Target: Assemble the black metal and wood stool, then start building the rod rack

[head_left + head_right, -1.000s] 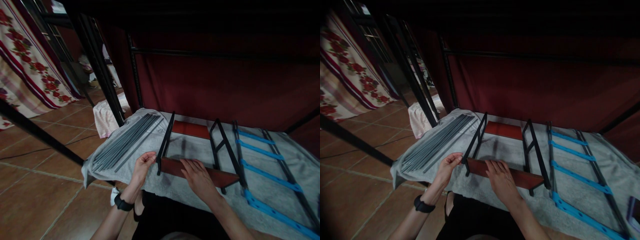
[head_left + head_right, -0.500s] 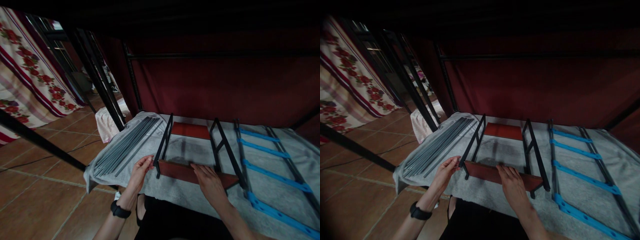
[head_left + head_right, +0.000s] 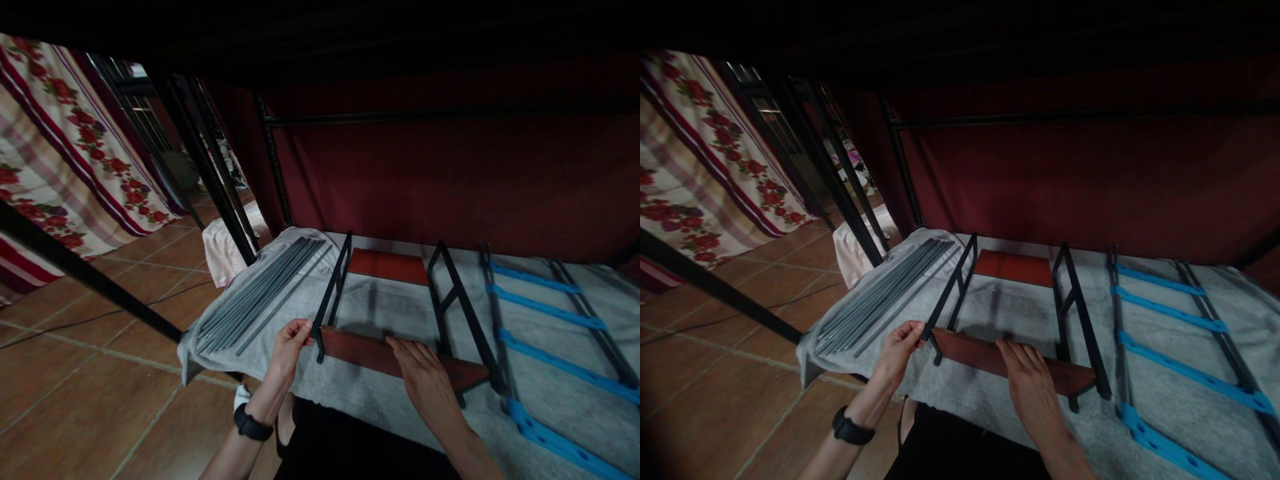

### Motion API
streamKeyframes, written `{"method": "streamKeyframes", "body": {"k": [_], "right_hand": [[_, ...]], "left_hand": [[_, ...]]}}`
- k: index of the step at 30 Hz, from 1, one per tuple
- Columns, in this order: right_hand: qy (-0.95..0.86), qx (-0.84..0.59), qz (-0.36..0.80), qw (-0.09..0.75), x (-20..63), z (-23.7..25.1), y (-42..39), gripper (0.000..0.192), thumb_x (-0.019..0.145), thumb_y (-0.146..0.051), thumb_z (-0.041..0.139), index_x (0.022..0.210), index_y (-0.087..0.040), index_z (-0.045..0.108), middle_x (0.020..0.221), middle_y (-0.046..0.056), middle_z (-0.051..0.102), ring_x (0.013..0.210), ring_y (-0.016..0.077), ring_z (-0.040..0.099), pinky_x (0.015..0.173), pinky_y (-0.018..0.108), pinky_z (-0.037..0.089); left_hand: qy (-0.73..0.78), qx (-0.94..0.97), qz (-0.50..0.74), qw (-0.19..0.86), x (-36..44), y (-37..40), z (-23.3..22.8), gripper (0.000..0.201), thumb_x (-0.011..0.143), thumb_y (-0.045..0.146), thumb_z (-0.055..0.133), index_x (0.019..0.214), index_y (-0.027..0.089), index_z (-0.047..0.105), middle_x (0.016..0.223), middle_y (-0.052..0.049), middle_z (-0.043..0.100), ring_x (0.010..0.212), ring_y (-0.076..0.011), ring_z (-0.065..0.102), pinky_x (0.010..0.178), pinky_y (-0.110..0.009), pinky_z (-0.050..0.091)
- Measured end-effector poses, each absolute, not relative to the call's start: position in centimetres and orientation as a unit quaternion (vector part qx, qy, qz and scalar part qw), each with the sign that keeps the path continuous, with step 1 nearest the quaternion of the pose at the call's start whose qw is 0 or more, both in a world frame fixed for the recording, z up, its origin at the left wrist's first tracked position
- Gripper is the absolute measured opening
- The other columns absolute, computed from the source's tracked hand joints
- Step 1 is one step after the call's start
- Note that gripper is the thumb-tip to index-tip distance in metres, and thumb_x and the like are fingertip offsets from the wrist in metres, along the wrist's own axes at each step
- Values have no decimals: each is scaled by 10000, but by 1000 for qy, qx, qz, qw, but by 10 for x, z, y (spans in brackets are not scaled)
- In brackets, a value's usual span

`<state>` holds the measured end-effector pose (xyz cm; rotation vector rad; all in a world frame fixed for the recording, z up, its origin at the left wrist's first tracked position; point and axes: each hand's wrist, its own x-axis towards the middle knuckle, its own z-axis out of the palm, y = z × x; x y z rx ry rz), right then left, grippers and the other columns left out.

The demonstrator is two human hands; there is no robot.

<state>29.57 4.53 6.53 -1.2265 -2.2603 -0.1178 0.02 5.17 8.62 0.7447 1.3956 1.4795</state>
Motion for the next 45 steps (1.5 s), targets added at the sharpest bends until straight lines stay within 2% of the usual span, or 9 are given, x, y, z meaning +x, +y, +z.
{"method": "streamKeyframes", "body": {"k": [6,11,16,21,25,30,36,42,45], "right_hand": [[-848,-450,-58,273,297,63,45,516,937,-7,383,1384,-177,577,1217,81,733,1083,231,675,991,424,479],[-847,-452,-54,274,297,63,46,500,950,-24,390,1380,-189,584,1190,76,741,1059,233,680,982,430,489],[-845,-450,-52,284,297,63,46,512,942,-26,394,1379,-204,592,1171,74,746,1041,228,689,972,426,504],[-845,-446,-49,289,297,63,47,522,941,-30,386,1389,-207,587,1172,76,745,1044,229,688,969,430,512],[-849,-444,-44,283,299,62,48,524,937,-27,390,1389,-201,587,1181,78,741,1049,228,685,973,423,508],[-849,-445,-45,281,300,59,49,518,938,-26,397,1383,-204,593,1177,73,743,1042,222,686,972,419,505],[-847,-443,-47,289,299,61,50,475,972,-63,401,1375,-214,602,1168,59,747,1040,214,691,955,412,505],[-832,-465,-29,301,294,68,48,345,1045,-202,416,1308,-215,639,1128,62,759,1005,225,698,926,413,493],[-832,-465,-20,302,293,69,48,336,1058,-223,403,1291,-218,646,1133,58,759,1006,220,698,928,409,488]], "left_hand": [[552,274,600,510,-1,50,86,495,638,521,864,979,176,765,848,-32,708,749,-135,604,682,-246,491],[560,279,605,492,-1,51,85,451,583,511,900,797,145,747,691,-8,650,620,-87,524,613,-213,435],[543,260,610,516,-1,51,82,522,612,496,889,990,159,764,872,-47,707,747,-129,599,689,-247,495],[562,287,611,479,0,53,78,434,608,511,883,781,143,734,671,4,619,595,-78,489,582,-208,411],[560,291,598,495,0,52,81,502,633,522,865,960,157,755,854,-42,697,740,-126,583,660,-231,469],[568,291,602,481,2,53,81,440,639,544,852,786,155,707,662,24,583,584,-74,469,564,-208,378],[549,306,607,486,2,52,81,434,649,510,851,873,157,734,759,-11,653,647,-97,518,617,-229,417],[551,304,613,478,3,54,75,378,673,505,837,752,165,690,615,30,562,557,-78,450,564,-223,367],[546,319,618,467,4,53,76,361,679,469,837,835,162,729,715,-2,635,645,-96,515,609,-219,403]]}}
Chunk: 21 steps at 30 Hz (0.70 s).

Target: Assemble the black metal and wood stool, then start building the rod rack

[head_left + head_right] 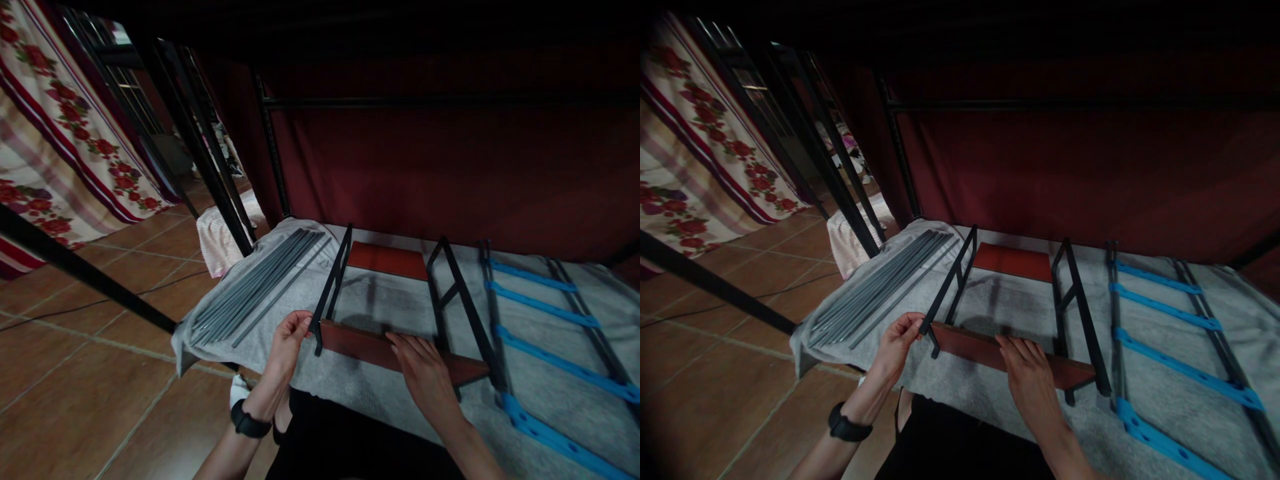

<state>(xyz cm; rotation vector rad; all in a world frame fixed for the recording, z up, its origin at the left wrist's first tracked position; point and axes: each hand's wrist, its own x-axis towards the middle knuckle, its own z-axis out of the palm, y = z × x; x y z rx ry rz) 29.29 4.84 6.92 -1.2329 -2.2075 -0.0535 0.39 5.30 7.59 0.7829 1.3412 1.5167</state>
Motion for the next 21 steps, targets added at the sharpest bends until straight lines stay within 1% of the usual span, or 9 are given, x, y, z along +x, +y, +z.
{"method": "streamKeyframes", "body": {"k": [2,3,5,8,11,14,18,21], "right_hand": [[-833,-465,-19,300,293,69,49,339,1060,-225,397,1287,-221,649,1138,59,759,1008,220,698,931,408,488],[-833,-465,-21,299,294,69,49,341,1060,-226,396,1289,-224,649,1139,60,759,1009,221,699,934,409,488],[-835,-462,-23,299,294,69,49,348,1059,-224,393,1302,-230,643,1138,61,760,1010,223,699,935,413,491],[-838,-455,-22,302,295,69,49,358,1056,-219,390,1315,-238,636,1138,61,758,1000,221,702,912,407,504],[-839,-451,-19,303,296,69,49,359,1054,-216,386,1304,-240,643,1135,64,757,990,218,703,896,398,514],[-838,-455,-15,302,296,69,49,359,1054,-216,385,1303,-239,643,1133,62,758,998,221,701,913,403,508],[-836,-458,-6,302,295,71,49,362,1051,-210,394,1324,-241,630,1153,54,754,1031,220,694,925,403,500],[-836,-457,0,305,294,72,49,359,1052,-207,393,1319,-241,631,1149,52,755,1031,219,694,913,399,501]], "left_hand": [[537,303,619,486,4,51,77,370,702,472,823,898,172,730,817,-20,671,725,-116,565,656,-228,440],[534,291,619,497,5,51,77,370,711,480,816,901,178,721,832,-18,670,732,-118,573,661,-232,447],[533,278,620,505,5,51,77,364,714,496,813,851,181,693,765,6,633,664,-102,546,626,-229,429],[542,300,621,481,6,53,77,354,705,485,819,776,174,666,648,36,559,574,-81,465,576,-223,380],[538,328,622,465,6,53,78,328,724,465,805,816,174,685,707,14,595,637,-100,499,613,-228,413],[529,316,622,483,6,52,79,337,731,477,803,851,185,684,765,8,602,686,-113,523,628,-233,436],[522,288,609,523,5,55,78,394,682,508,837,745,177,632,672,32,541,607,-91,462,590,-226,397],[527,296,608,515,4,57,78,383,695,508,819,744,177,635,661,32,546,594,-90,452,594,-230,381]]}}
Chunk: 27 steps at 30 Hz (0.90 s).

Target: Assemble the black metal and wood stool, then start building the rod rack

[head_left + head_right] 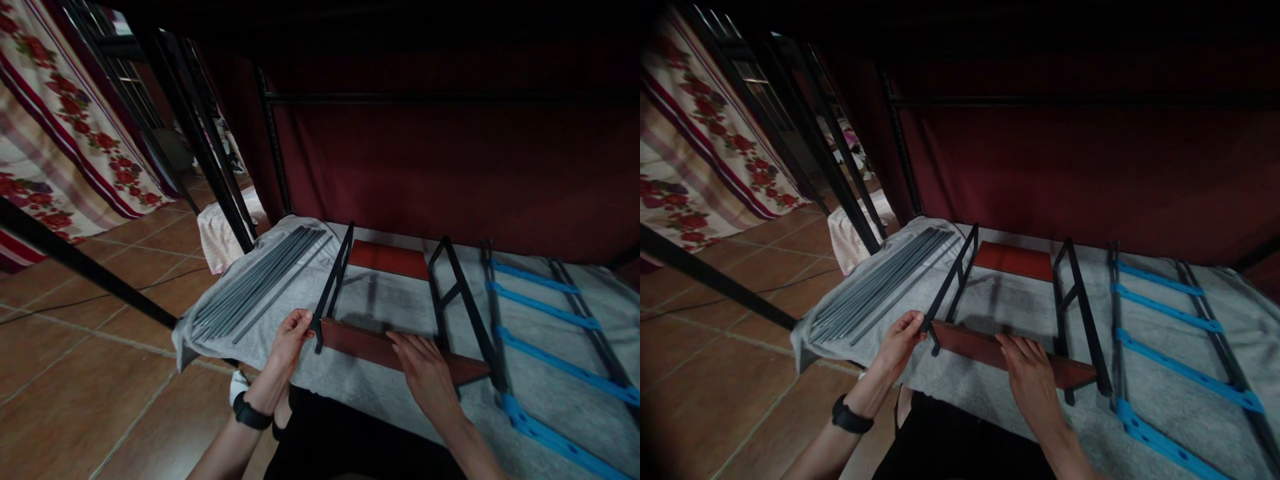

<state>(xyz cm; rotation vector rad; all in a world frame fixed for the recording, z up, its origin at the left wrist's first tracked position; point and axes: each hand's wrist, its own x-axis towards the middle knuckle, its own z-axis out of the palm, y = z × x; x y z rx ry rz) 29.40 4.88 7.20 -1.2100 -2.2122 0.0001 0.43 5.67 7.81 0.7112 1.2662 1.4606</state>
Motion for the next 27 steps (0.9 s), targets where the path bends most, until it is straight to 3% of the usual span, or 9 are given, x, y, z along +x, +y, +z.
{"method": "streamKeyframes", "body": {"k": [5,9,16,22,27], "right_hand": [[-830,-461,-12,315,292,71,49,354,1051,-207,392,1290,-237,652,1123,60,759,997,223,701,897,400,510],[-830,-460,-17,316,292,70,49,346,1048,-212,406,1284,-235,657,1125,57,761,1006,221,706,903,402,518],[-829,-464,-23,310,292,71,50,351,1048,-217,396,1266,-235,670,1124,62,764,1001,218,709,903,399,526],[-824,-470,-16,315,290,72,49,350,1055,-220,389,1263,-232,670,1119,58,763,993,217,702,906,398,511],[-825,-470,-9,313,290,73,50,355,1057,-227,380,1254,-236,676,1122,62,760,996,219,697,907,395,510]], "left_hand": [[542,384,597,449,0,54,83,260,753,417,773,816,179,690,689,13,587,658,-119,494,647,-243,397],[539,371,590,473,1,52,83,330,765,476,767,920,190,714,803,-13,636,741,-143,553,670,-253,441],[566,333,604,452,8,57,78,427,701,573,792,713,176,633,548,54,498,489,-72,396,517,-232,314],[555,339,597,470,6,53,86,400,711,511,798,884,164,698,660,25,594,551,-89,496,561,-235,383],[548,308,603,490,8,56,79,406,693,539,810,745,173,643,580,50,522,494,-69,433,521,-226,330]]}}
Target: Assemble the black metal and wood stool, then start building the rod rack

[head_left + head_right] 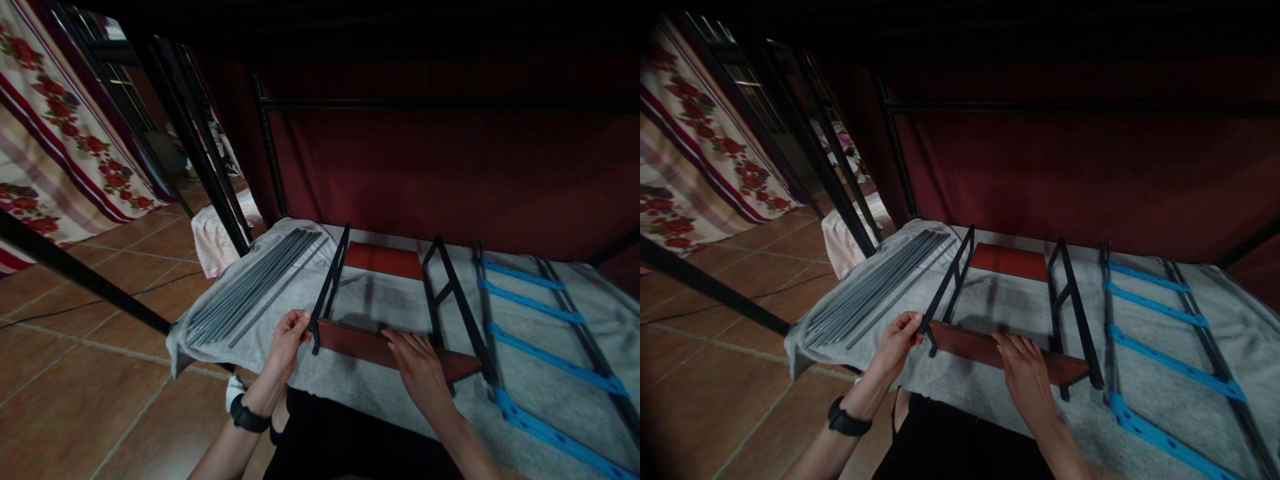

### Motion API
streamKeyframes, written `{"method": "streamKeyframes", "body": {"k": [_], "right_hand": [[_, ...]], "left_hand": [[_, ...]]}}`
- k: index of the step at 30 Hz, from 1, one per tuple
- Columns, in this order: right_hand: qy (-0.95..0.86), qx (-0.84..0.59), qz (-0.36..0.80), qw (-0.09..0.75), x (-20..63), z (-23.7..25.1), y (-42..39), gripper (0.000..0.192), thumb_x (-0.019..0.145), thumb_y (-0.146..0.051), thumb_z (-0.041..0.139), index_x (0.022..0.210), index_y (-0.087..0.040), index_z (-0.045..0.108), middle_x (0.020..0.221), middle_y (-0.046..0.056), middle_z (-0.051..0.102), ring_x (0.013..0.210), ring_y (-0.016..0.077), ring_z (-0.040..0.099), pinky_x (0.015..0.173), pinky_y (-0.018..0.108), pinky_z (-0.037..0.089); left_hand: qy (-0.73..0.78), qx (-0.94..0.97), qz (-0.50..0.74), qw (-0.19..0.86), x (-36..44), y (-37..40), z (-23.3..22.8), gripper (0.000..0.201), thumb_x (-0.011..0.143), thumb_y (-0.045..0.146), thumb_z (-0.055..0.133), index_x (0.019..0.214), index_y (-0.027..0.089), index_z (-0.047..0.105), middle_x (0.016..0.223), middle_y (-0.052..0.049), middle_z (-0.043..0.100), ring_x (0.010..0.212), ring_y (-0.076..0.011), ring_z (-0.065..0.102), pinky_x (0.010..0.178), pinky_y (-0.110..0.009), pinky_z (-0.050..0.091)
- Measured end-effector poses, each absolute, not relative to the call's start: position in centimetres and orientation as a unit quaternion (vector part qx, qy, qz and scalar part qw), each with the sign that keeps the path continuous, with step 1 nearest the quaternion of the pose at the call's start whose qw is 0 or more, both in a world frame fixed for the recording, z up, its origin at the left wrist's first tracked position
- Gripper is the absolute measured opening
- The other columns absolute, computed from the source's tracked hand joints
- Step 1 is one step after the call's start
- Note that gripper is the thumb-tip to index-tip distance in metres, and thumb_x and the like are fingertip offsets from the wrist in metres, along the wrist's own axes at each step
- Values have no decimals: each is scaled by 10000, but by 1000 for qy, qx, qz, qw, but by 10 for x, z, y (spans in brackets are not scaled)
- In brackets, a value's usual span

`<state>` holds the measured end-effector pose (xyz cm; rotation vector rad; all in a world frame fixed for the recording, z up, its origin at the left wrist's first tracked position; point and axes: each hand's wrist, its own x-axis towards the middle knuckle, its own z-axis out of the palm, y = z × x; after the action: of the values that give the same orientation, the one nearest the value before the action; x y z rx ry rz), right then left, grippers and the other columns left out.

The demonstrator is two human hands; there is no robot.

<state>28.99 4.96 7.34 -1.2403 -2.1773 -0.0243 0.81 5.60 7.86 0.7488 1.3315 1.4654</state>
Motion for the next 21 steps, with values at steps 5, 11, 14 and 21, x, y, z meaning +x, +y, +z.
{"method": "streamKeyframes", "body": {"k": [5,11,14,21], "right_hand": [[-823,-474,-12,314,290,74,49,351,1053,-225,393,1269,-245,668,1118,57,760,998,224,695,905,404,512],[-825,-470,-11,314,290,74,48,341,1055,-220,399,1274,-241,660,1133,55,757,1012,225,692,896,397,504],[-825,-471,-8,313,289,75,48,337,1060,-224,394,1272,-235,656,1127,55,758,990,225,694,903,404,497],[-826,-470,-7,311,291,74,48,352,1055,-205,395,1301,-245,643,1144,50,756,1016,222,691,936,412,492]], "left_hand": [[550,344,612,453,8,58,83,366,696,510,799,751,174,665,587,43,531,515,-78,413,530,-234,328],[560,377,597,433,8,54,87,345,751,507,766,813,180,676,639,30,568,572,-98,472,569,-241,371],[553,332,611,459,9,56,82,428,721,570,782,687,181,606,560,51,495,507,-74,403,518,-231,314],[547,335,613,461,7,60,76,456,705,603,789,684,178,625,510,49,507,477,-66,380,507,-228,286]]}}
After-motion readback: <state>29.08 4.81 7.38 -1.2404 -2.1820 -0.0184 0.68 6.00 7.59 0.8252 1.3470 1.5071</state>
